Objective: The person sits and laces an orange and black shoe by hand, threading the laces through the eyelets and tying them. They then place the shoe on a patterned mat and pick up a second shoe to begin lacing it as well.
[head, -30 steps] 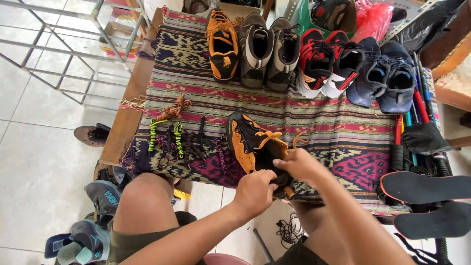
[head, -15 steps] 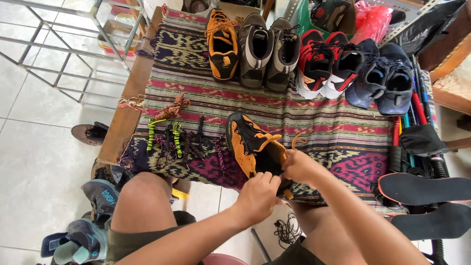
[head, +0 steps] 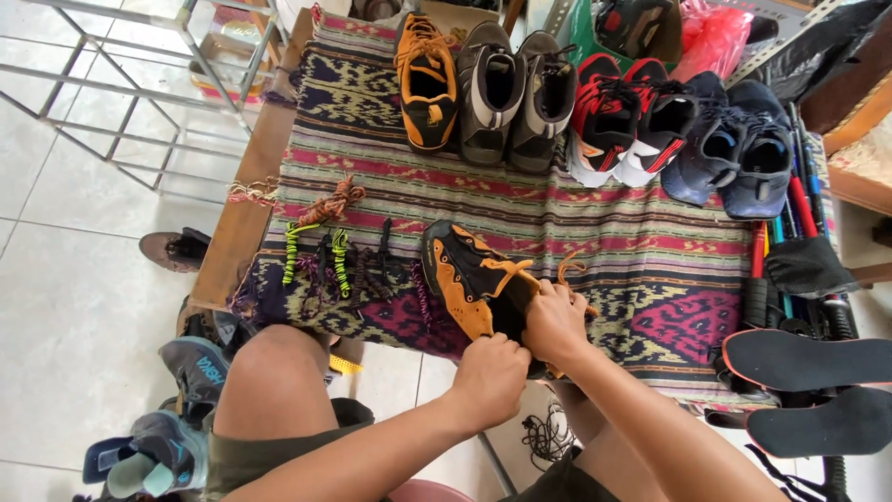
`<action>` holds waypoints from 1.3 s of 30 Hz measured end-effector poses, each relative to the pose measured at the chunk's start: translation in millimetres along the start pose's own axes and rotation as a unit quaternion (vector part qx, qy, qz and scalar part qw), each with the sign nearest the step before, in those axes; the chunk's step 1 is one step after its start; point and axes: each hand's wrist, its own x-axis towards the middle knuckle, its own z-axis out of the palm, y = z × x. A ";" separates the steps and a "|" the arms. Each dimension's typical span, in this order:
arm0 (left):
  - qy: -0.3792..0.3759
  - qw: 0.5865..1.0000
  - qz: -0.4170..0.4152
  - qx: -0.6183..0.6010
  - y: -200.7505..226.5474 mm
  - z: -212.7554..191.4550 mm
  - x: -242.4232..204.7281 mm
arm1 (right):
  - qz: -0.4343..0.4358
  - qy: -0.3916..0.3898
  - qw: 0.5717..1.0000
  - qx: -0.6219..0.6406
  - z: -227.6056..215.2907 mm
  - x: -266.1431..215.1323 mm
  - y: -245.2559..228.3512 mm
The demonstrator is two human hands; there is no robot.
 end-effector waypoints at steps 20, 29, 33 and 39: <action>-0.176 0.977 -0.081 -0.095 17.4 -27.7 13.6 | -0.067 -0.146 0.980 0.118 -88.4 -25.7 -26.9; -0.069 0.997 -0.041 -0.005 6.8 14.4 15.6 | -0.202 -0.004 0.973 0.115 -27.0 19.6 -30.2; -0.086 0.995 -0.037 -0.029 8.7 9.3 16.3 | -0.261 0.079 0.955 0.117 4.2 27.0 0.4; -0.172 0.984 -0.034 0.005 11.6 -4.9 17.4 | -0.289 0.060 0.954 -0.055 28.5 47.3 7.8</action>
